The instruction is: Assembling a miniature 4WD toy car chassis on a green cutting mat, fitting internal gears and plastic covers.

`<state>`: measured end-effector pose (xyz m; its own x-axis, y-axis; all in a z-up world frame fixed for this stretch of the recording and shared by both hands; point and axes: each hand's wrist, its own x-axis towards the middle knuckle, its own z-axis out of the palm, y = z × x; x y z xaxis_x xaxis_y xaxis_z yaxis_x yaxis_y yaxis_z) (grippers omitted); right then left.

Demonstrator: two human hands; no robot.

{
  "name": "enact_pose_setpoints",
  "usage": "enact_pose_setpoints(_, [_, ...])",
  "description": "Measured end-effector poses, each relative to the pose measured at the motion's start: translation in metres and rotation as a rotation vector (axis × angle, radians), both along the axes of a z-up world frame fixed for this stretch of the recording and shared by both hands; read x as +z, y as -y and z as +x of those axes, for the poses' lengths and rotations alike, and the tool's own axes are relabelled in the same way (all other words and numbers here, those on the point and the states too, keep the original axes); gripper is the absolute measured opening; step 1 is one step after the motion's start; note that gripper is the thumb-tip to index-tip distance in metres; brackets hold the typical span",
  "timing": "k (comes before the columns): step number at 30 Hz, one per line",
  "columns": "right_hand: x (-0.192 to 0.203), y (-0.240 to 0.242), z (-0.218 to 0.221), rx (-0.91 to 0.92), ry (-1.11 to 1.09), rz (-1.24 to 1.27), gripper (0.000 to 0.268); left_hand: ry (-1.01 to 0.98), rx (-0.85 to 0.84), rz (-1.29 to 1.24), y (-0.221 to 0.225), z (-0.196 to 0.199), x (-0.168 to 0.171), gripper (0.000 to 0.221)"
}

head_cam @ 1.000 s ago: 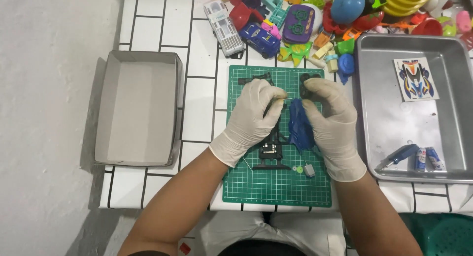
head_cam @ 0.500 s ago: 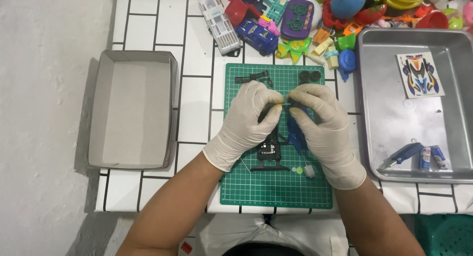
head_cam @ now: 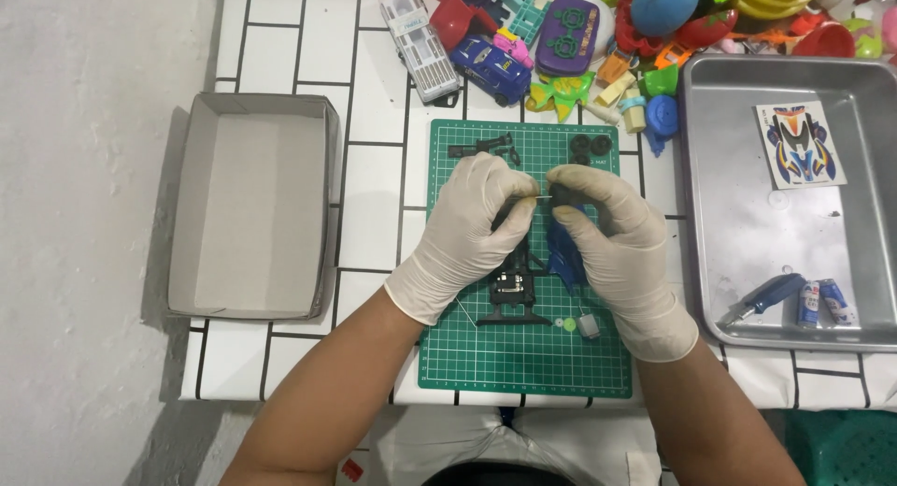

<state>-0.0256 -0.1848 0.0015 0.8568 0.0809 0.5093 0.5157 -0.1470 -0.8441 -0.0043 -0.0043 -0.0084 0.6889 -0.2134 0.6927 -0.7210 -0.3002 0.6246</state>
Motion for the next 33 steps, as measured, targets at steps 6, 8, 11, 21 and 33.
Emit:
enact_pose_setpoints(6, [0.001, 0.003, 0.0, -0.004, -0.005, -0.014, 0.026, 0.009, -0.014, 0.006, 0.001, 0.0, -0.001, 0.008])
enact_pose_setpoints(8, [0.001, 0.003, 0.0, -0.006, -0.012, -0.008, 0.026, 0.017, -0.028, 0.008, 0.0, 0.001, 0.001, 0.008])
enact_pose_setpoints(11, [0.002, 0.002, -0.002, -0.016, -0.029, -0.002, 0.024, 0.013, -0.04, 0.014, 0.0, 0.001, -0.003, 0.007])
enact_pose_setpoints(21, [0.0, 0.001, -0.003, -0.013, -0.069, 0.023, 0.022, 0.035, -0.01, 0.043, 0.005, 0.001, -0.01, 0.008])
enact_pose_setpoints(33, [0.004, 0.009, 0.0, 0.012, 0.113, 0.009, 0.022, 0.093, 0.018, 0.061, -0.013, 0.001, 0.006, 0.014])
